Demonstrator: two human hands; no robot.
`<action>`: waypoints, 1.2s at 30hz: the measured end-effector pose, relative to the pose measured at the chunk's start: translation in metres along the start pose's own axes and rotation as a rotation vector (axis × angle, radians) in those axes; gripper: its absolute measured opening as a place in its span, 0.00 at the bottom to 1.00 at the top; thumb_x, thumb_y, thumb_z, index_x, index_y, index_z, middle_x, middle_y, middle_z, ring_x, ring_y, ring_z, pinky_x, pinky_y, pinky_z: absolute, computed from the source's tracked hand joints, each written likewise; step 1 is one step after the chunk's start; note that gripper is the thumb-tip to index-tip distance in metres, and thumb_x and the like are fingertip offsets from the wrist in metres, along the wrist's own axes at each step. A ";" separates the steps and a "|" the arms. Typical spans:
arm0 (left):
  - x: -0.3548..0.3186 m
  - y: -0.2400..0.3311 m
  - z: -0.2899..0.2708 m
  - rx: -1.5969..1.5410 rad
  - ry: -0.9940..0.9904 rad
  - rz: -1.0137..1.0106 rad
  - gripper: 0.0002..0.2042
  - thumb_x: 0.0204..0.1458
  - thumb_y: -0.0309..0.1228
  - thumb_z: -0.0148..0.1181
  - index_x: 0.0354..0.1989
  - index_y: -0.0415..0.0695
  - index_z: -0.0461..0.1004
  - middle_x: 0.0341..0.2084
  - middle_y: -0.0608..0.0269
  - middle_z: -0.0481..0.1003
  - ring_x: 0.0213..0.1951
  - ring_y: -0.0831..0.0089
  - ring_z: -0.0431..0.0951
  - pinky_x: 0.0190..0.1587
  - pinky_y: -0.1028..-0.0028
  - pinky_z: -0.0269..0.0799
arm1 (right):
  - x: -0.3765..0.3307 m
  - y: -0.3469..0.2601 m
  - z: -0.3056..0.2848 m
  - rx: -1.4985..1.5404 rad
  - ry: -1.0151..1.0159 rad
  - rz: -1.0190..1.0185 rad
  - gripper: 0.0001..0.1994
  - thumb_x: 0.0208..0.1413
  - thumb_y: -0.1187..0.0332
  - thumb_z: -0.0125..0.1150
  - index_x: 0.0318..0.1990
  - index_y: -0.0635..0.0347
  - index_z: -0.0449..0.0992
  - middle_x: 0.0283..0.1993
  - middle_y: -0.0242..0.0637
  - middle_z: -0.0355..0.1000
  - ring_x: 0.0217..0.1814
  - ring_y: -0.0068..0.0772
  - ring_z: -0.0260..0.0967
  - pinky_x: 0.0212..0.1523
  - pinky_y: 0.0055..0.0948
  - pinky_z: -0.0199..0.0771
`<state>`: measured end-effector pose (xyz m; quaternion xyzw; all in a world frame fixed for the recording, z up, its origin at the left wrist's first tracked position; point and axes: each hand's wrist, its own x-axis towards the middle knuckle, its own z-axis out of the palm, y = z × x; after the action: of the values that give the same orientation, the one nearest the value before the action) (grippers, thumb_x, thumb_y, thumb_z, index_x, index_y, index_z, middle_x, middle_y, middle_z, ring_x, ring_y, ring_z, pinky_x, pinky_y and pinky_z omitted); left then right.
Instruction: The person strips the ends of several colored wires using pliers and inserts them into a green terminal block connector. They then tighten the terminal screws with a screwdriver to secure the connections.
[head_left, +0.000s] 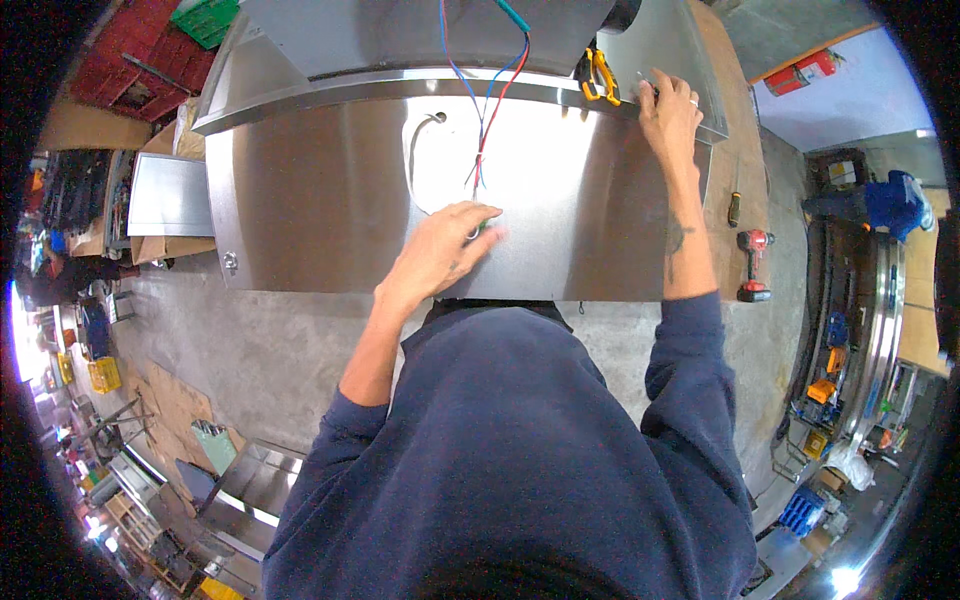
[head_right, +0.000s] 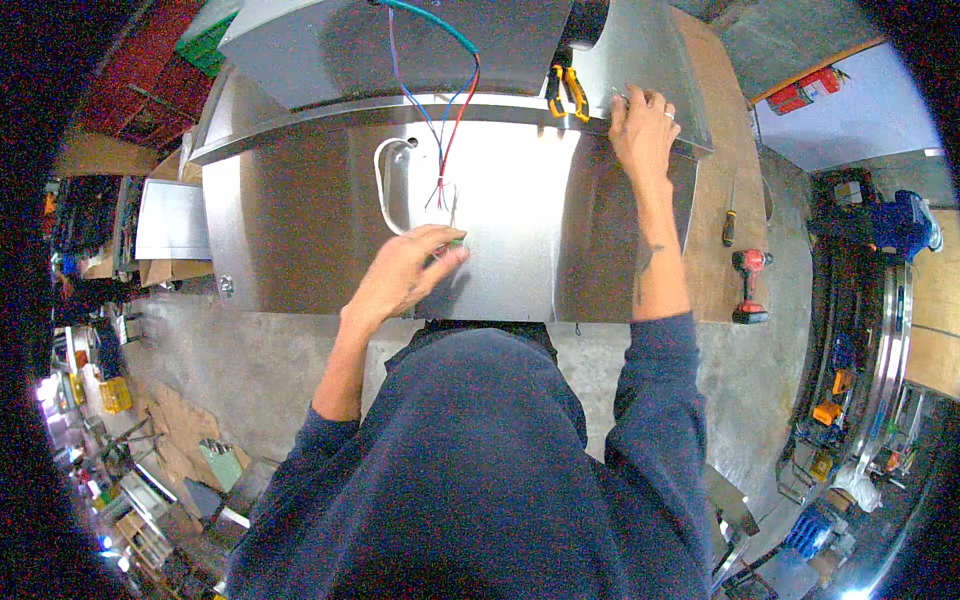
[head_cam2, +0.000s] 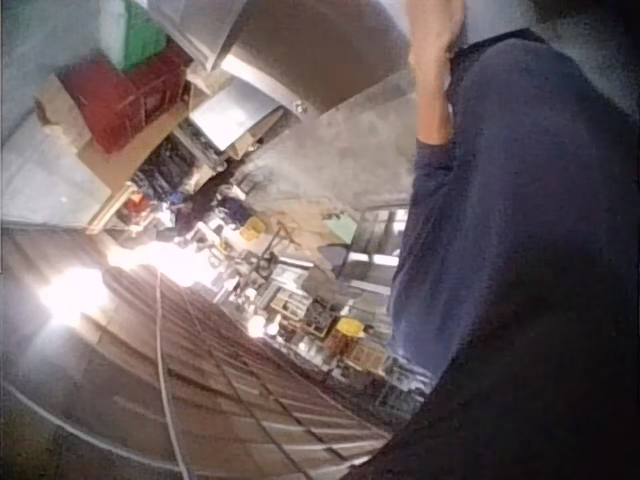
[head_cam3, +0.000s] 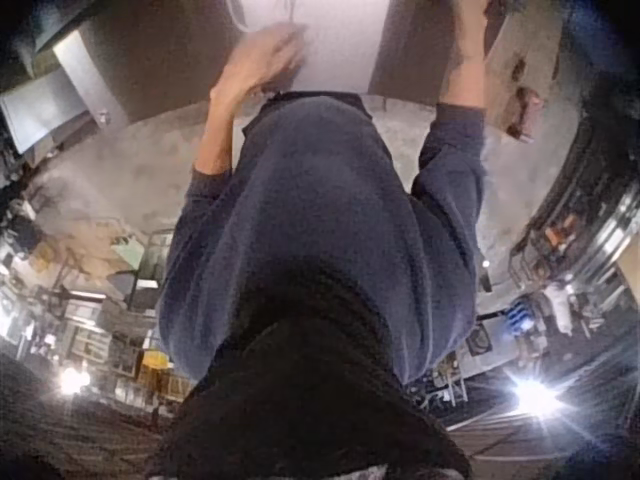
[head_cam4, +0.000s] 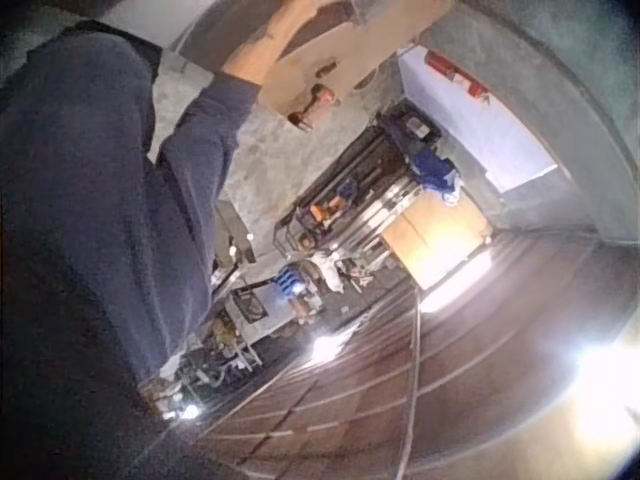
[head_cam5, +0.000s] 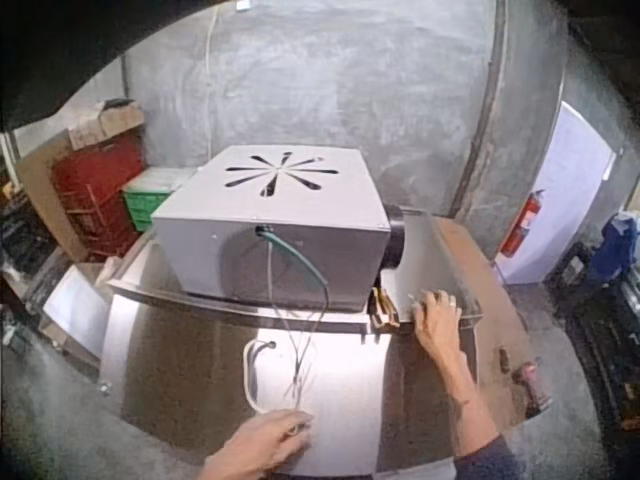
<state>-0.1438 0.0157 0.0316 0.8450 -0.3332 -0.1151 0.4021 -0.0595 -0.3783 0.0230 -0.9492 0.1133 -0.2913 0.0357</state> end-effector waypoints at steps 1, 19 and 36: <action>0.002 0.006 -0.012 -0.015 0.086 -0.018 0.17 0.64 0.33 0.64 0.59 0.41 0.78 0.48 0.49 0.80 0.47 0.52 0.82 0.55 0.58 0.77 | -0.007 -0.012 -0.009 0.077 0.041 -0.045 0.16 0.68 0.64 0.57 0.58 0.59 0.79 0.57 0.52 0.75 0.59 0.59 0.73 0.60 0.61 0.71; 0.109 0.072 -0.084 0.007 0.247 0.253 0.12 0.69 0.38 0.61 0.48 0.45 0.87 0.24 0.62 0.83 0.31 0.71 0.81 0.41 0.68 0.74 | -0.047 -0.125 -0.134 1.293 -0.232 0.268 0.15 0.73 0.65 0.57 0.61 0.61 0.76 0.52 0.35 0.79 0.51 0.23 0.74 0.52 0.27 0.76; 0.096 0.097 -0.089 0.023 0.456 0.247 0.12 0.66 0.35 0.64 0.46 0.39 0.85 0.32 0.51 0.84 0.36 0.59 0.82 0.41 0.62 0.74 | -0.005 -0.141 -0.181 1.156 -0.404 0.031 0.30 0.62 0.59 0.68 0.68 0.64 0.73 0.59 0.39 0.76 0.61 0.33 0.70 0.64 0.33 0.68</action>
<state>-0.0762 -0.0374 0.1699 0.8066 -0.3361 0.1321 0.4680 -0.1380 -0.2407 0.1891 -0.8109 -0.0586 -0.1190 0.5700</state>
